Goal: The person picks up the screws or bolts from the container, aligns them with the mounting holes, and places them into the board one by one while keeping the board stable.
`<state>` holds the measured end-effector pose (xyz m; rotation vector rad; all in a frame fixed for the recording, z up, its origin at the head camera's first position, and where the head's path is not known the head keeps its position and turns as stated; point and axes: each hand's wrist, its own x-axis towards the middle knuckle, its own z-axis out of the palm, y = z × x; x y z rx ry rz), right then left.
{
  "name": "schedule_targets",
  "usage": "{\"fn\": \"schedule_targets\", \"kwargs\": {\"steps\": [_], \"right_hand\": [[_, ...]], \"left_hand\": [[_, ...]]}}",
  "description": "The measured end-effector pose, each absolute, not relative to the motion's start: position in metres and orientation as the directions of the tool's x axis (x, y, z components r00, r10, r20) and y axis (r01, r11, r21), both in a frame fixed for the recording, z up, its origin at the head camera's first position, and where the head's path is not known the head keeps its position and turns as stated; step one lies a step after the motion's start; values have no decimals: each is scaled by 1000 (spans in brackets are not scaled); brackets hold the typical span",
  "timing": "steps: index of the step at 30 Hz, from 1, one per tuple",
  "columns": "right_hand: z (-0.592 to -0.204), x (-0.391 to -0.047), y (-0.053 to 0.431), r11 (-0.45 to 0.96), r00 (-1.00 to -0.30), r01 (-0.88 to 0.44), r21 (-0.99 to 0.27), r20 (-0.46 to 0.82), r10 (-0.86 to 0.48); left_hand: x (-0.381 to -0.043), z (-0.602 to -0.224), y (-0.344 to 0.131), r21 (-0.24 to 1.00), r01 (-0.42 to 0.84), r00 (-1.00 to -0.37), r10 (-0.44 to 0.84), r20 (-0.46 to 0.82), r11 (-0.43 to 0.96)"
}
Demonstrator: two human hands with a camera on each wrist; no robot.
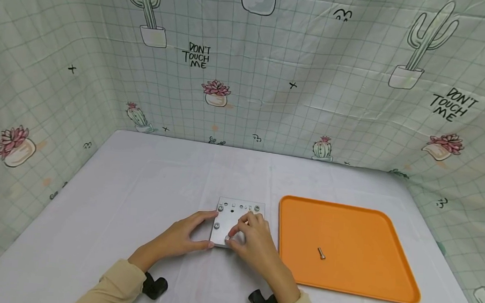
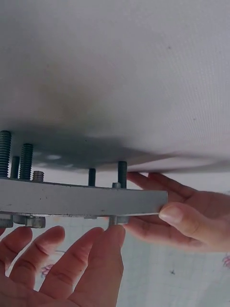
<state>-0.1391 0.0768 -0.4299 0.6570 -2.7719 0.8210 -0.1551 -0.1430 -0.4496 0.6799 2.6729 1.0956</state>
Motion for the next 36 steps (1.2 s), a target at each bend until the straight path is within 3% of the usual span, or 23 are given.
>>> {"fn": "schedule_targets", "kwargs": {"steps": [15, 28, 36], "right_hand": [[-429, -137, 77, 786, -881, -469, -403, 280, -381], [-415, -138, 111, 782, -934, -346, -519, 269, -235], [-410, -138, 151, 766, -982, -174, -619, 165, -90]], "left_hand": [[-154, -447, -143, 709, 339, -881, 474, 8, 618], [-154, -450, -143, 706, 340, -880, 475, 6, 621], [-153, -448, -142, 707, 323, -884, 468, -13, 629]]}}
